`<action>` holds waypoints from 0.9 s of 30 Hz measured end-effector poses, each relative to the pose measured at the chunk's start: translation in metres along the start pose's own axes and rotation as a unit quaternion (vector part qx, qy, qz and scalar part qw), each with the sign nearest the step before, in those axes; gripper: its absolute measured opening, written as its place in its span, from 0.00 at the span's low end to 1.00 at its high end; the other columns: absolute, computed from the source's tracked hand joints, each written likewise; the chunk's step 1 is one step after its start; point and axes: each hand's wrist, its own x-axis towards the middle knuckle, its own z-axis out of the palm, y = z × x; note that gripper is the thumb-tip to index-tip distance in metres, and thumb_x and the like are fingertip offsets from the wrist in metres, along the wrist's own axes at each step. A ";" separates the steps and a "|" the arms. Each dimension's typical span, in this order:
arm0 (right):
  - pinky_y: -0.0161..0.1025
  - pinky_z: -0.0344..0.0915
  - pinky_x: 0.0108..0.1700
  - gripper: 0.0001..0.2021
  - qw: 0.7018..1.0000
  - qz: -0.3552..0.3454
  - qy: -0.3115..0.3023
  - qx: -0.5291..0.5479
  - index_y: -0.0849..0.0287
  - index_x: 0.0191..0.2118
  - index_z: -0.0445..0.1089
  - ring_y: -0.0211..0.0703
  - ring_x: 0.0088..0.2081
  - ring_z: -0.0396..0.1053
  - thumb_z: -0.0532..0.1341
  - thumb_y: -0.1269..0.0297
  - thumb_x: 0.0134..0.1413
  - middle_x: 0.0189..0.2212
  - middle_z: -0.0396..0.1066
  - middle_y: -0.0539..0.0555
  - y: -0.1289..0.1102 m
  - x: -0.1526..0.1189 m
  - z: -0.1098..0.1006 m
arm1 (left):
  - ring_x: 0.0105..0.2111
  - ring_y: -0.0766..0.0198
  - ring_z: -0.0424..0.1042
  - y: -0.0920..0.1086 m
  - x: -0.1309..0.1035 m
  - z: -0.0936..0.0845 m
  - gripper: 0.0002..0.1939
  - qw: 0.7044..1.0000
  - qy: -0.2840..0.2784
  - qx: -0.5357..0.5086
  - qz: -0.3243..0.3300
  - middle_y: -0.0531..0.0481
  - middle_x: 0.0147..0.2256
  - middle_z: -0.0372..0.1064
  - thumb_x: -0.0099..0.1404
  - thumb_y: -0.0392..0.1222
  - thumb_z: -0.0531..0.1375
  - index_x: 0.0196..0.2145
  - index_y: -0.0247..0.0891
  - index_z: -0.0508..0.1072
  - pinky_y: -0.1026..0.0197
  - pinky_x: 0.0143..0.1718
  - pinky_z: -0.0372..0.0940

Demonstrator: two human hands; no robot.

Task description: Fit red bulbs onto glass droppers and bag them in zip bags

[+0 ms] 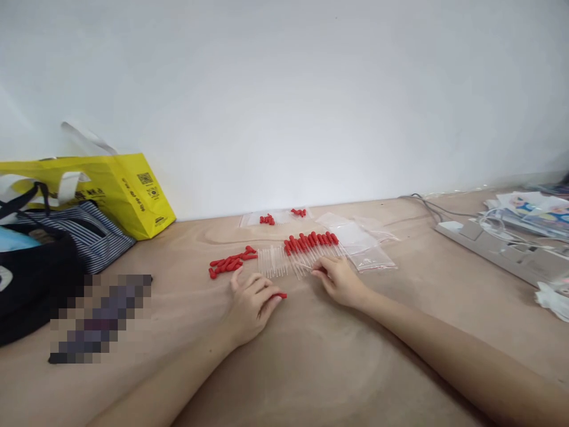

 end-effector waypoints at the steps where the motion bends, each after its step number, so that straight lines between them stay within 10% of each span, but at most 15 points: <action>1: 0.35 0.54 0.37 0.06 1.000 -0.011 0.003 0.006 0.60 0.30 0.64 0.37 0.31 0.64 0.51 0.69 0.53 0.29 0.68 0.51 0.004 -0.008 -0.002 | 0.37 0.63 0.65 0.004 0.000 0.000 0.09 1.000 -0.007 -0.006 0.002 0.54 0.31 0.70 0.61 0.41 0.52 0.32 0.46 0.71 0.43 0.53 0.30; 8: 0.38 0.55 0.37 0.16 0.998 -0.058 0.014 -0.010 0.60 0.50 0.59 0.40 0.33 0.63 0.48 0.72 0.55 0.32 0.66 0.55 0.006 -0.019 0.003 | 0.39 0.60 0.64 -0.003 0.000 0.011 0.09 1.000 -0.020 -0.010 0.011 0.52 0.37 0.69 0.60 0.46 0.53 0.37 0.51 0.72 0.41 0.51 0.34; 27: 0.44 0.41 0.47 0.08 0.998 -0.062 -0.019 0.003 0.57 0.36 0.65 0.36 0.32 0.66 0.49 0.68 0.55 0.31 0.71 0.51 -0.028 -0.022 0.008 | 0.34 0.64 0.67 0.006 0.002 0.006 0.08 0.999 0.000 -0.038 -0.027 0.55 0.31 0.72 0.63 0.41 0.49 0.35 0.43 0.68 0.45 0.52 0.35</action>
